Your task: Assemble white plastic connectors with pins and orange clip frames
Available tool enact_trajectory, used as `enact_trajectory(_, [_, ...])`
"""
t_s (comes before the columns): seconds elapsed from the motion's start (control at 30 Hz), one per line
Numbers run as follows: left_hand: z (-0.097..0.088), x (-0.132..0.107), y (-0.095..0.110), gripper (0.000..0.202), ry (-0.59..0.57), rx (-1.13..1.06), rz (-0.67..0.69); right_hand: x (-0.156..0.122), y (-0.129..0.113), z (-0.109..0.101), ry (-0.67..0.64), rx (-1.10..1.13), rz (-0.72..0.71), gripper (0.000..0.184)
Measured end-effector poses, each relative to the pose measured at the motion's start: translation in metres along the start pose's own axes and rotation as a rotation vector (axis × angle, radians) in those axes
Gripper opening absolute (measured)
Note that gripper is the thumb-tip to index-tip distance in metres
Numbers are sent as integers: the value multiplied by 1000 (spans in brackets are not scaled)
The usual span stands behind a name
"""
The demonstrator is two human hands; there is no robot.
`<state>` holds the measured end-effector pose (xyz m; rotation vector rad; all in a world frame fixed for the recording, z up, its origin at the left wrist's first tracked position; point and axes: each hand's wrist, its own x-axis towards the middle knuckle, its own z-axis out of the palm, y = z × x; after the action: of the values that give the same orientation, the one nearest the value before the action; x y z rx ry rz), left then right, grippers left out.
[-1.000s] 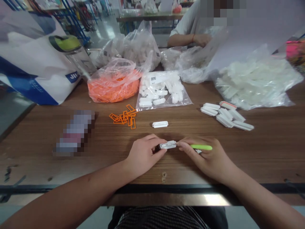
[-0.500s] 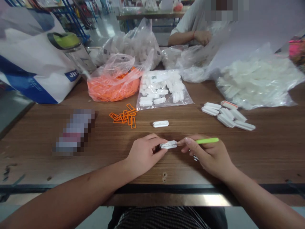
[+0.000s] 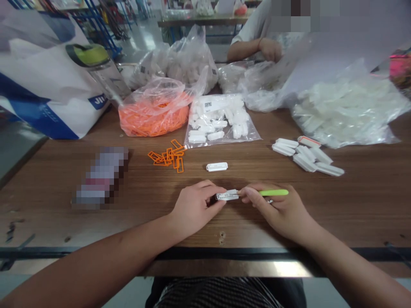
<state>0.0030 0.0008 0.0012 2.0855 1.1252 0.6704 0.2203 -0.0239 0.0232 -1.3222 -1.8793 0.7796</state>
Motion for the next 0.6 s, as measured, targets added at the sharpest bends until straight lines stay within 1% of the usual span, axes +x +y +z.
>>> enact_trajectory(0.1, [0,0,0,19,2,-10,-5,-1,-2,1,17,-12,-56,22])
enact_trajectory(0.17, [1,0,-1,20,7,-9,-5,-3,-1,2,56,-6,-36,24])
enact_trajectory(0.27, [1,0,-1,20,10,-2,0,-5,2,3,97,16,30,26])
enact_trajectory(0.6, [1,0,-2,19,-2,5,-9,-5,11,9,70,60,75,26])
